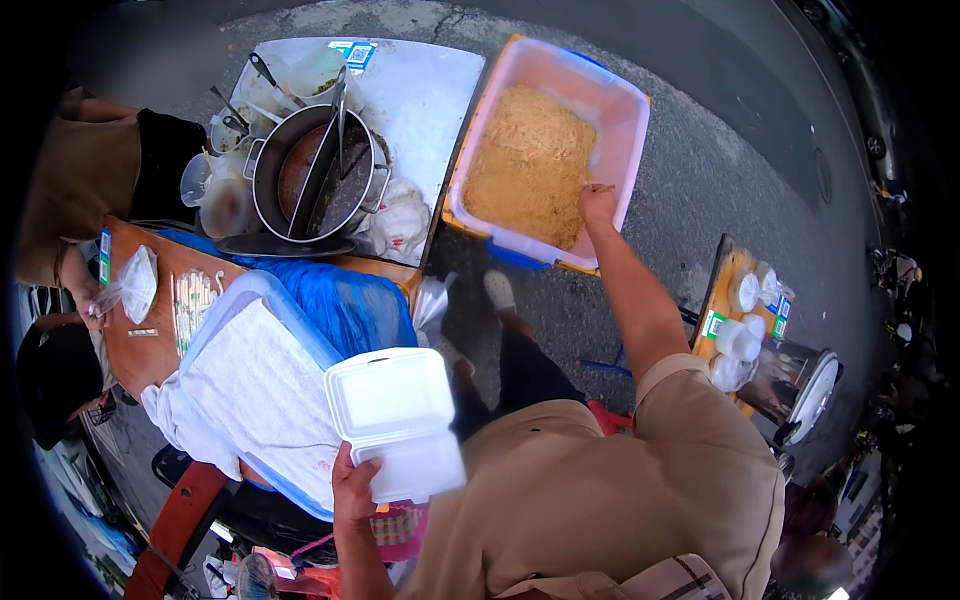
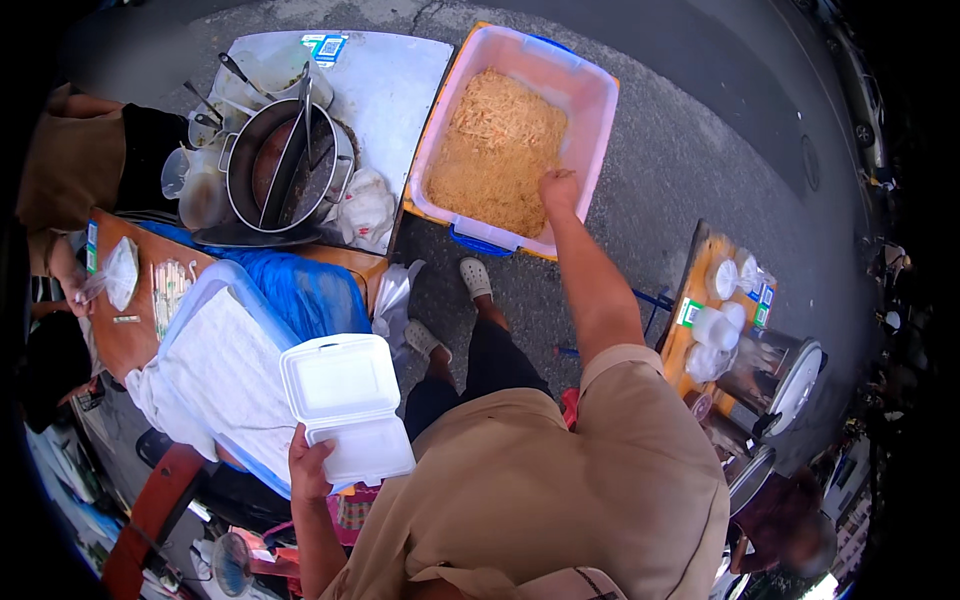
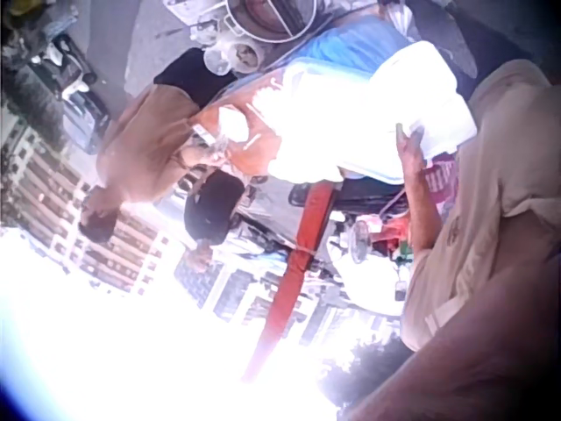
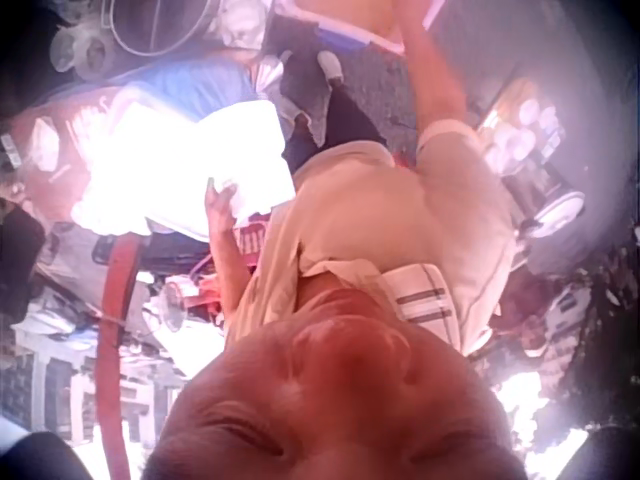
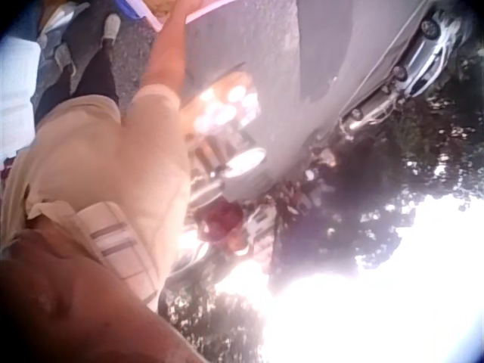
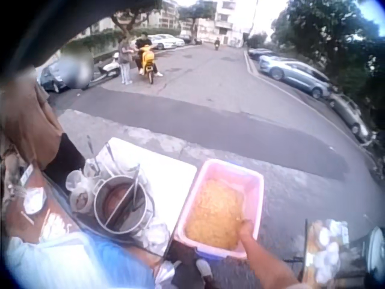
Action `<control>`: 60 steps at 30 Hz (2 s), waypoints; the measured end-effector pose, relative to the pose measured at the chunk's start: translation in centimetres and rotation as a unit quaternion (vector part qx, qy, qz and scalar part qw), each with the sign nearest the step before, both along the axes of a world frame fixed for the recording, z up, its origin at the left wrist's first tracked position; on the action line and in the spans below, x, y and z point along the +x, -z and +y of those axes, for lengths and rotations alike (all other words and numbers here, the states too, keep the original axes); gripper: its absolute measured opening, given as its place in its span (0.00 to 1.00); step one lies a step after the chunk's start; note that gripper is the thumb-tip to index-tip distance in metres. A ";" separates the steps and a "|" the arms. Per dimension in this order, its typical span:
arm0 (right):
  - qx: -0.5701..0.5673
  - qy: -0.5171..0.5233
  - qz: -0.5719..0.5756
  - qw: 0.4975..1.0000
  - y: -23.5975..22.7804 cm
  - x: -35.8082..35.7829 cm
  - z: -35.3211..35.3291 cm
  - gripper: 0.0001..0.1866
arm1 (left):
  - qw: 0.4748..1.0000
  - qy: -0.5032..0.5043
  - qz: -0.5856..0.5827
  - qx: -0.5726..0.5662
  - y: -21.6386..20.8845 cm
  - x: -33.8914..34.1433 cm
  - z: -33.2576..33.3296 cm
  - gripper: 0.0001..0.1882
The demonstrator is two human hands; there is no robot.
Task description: The person prepares food at a street stall, scooping noodles from a large container into styrofoam boxes using chopsticks. They add broth and toppings from various containers, seal the boxes, and place them into plastic bags for customers. The process is repeated for multiple orders throughout the clip.
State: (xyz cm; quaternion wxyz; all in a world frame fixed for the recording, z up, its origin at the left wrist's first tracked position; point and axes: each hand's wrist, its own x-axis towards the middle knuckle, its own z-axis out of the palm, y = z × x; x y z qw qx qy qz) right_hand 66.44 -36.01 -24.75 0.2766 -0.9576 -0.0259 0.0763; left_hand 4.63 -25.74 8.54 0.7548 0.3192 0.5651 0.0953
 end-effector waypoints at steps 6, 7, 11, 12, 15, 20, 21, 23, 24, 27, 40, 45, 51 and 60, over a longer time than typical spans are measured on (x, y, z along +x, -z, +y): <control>0.419 0.092 0.272 0.861 -2.3 -8.0 6.3 0.13 | 1.000 -0.017 -0.001 -0.017 -0.1 -4.1 1.6 0.29; 0.425 0.061 0.296 0.853 -4.2 -9.3 7.9 0.12 | 0.999 -0.021 -0.006 -0.027 -0.4 -4.5 1.9 0.29; 0.224 -0.257 0.128 0.931 -8.6 -10.7 12.4 0.10 | 0.999 -0.002 -0.013 -0.041 -0.3 -6.1 2.9 0.29; 0.214 -0.329 0.095 0.915 -8.3 -10.3 13.1 0.10 | 0.999 0.009 -0.022 -0.046 -0.3 -6.3 3.3 0.29; 0.086 -0.458 0.138 0.874 -7.8 -8.5 12.8 0.10 | 0.999 0.020 -0.026 -0.036 -0.6 -5.3 3.7 0.33; -0.052 -0.393 0.151 0.906 -8.9 -2.7 9.3 0.10 | 0.999 0.019 -0.008 -0.039 -0.7 -3.6 3.6 0.33; -0.025 -0.343 0.172 0.923 -7.6 -1.5 7.8 0.10 | 0.999 0.017 -0.010 -0.038 -0.6 -2.9 3.6 0.31; 0.076 -0.217 0.263 0.937 -4.0 -0.5 5.7 0.10 | 1.000 0.016 -0.008 -0.026 -0.7 -1.0 4.0 0.29; 0.148 -0.138 0.327 0.923 -2.0 -0.2 4.9 0.10 | 1.000 0.018 -0.007 -0.013 -0.6 0.3 4.2 0.29; 0.296 -0.035 0.458 0.837 0.4 -1.1 5.1 0.10 | 0.999 0.022 0.022 0.031 -0.6 4.7 5.1 0.28; 0.547 0.086 0.565 0.612 0.0 -2.6 0.4 0.12 | 0.954 0.141 0.011 0.266 8.4 28.4 12.6 0.28; 0.560 0.007 0.505 0.656 -9.5 -0.1 -1.2 0.13 | 0.932 0.223 0.008 0.284 15.5 33.1 14.2 0.29; 0.497 -0.138 0.399 0.758 -21.6 0.1 -1.2 0.13 | 0.973 0.155 -0.104 0.137 18.0 38.3 12.0 0.36; 0.213 -0.562 0.078 0.796 -29.3 -5.4 2.5 0.11 | 0.931 0.010 -0.338 -0.139 22.3 39.4 8.9 0.49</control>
